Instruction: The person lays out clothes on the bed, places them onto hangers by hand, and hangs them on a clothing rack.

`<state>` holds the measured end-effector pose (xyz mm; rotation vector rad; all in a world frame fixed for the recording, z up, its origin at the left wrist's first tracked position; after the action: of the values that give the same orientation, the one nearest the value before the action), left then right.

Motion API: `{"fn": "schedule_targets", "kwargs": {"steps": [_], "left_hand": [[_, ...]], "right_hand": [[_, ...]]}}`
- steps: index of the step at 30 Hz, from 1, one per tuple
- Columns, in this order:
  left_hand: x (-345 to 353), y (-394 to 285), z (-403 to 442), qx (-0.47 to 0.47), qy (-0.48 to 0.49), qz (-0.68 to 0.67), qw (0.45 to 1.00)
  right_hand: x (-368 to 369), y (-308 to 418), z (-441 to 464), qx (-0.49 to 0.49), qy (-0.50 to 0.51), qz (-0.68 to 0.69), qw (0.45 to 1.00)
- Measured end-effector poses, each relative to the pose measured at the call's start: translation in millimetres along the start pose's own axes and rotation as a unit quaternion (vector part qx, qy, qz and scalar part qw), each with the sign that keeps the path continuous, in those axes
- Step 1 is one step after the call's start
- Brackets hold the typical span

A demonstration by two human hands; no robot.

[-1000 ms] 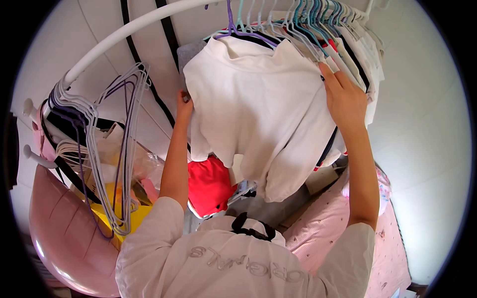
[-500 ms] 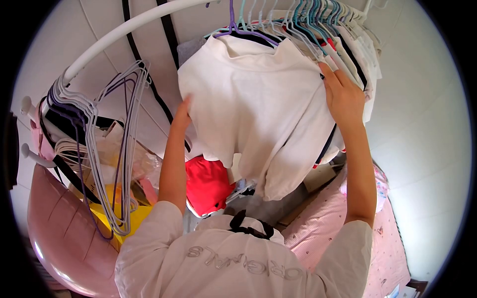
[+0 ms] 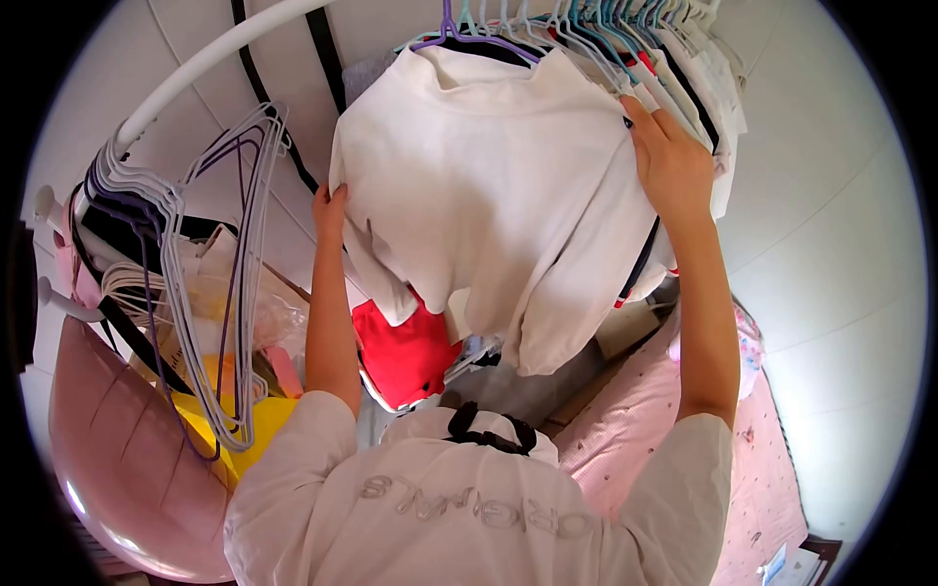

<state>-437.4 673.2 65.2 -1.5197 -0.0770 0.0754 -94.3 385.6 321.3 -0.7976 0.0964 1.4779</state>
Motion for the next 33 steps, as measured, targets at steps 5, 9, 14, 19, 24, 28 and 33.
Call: {"fn": "schedule_targets", "kwargs": {"steps": [5, 9, 14, 19, 24, 28, 33], "left_hand": [[-6, 47, 4, -0.044, 0.047, 0.195, 0.979], [-18, 95, 0, -0.07, -0.005, 0.321, 0.944], [-40, 147, -17, -0.214, -0.077, 0.434, 0.872], [-54, 187, -13, -0.281, 0.002, 0.52, 0.806], [-42, 174, -21, -0.305, 0.016, 0.504, 0.808], [-21, 127, -41, -0.311, -0.007, 0.487, 0.816], [10, 85, -41, -0.123, -0.163, 0.447, 0.871]], "right_hand": [[-2, 1, -1, 0.01, -0.008, 0.005, 1.0], [-4, 4, -1, 0.019, -0.008, 0.014, 1.0], [-7, 7, -3, 0.029, -0.019, 0.025, 0.999], [-8, 1, -7, 0.103, -0.013, 0.109, 0.989], [-12, 16, -15, 0.142, 0.002, 0.152, 0.978], [-18, 32, -22, 0.154, -0.008, 0.131, 0.979], [-26, 57, -32, 0.118, -0.065, 0.078, 0.988]]}}
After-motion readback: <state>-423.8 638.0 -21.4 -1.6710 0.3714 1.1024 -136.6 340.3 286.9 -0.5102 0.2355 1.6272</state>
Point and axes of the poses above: each hand's wrist, its own z-axis towards the middle knuckle, its own x-axis out of the palm, y = z × x, the point moved 5 cm from there along z, towards the middle knuckle, and after that the axes turned 15 degrees about -x, right-handed, at the moved point
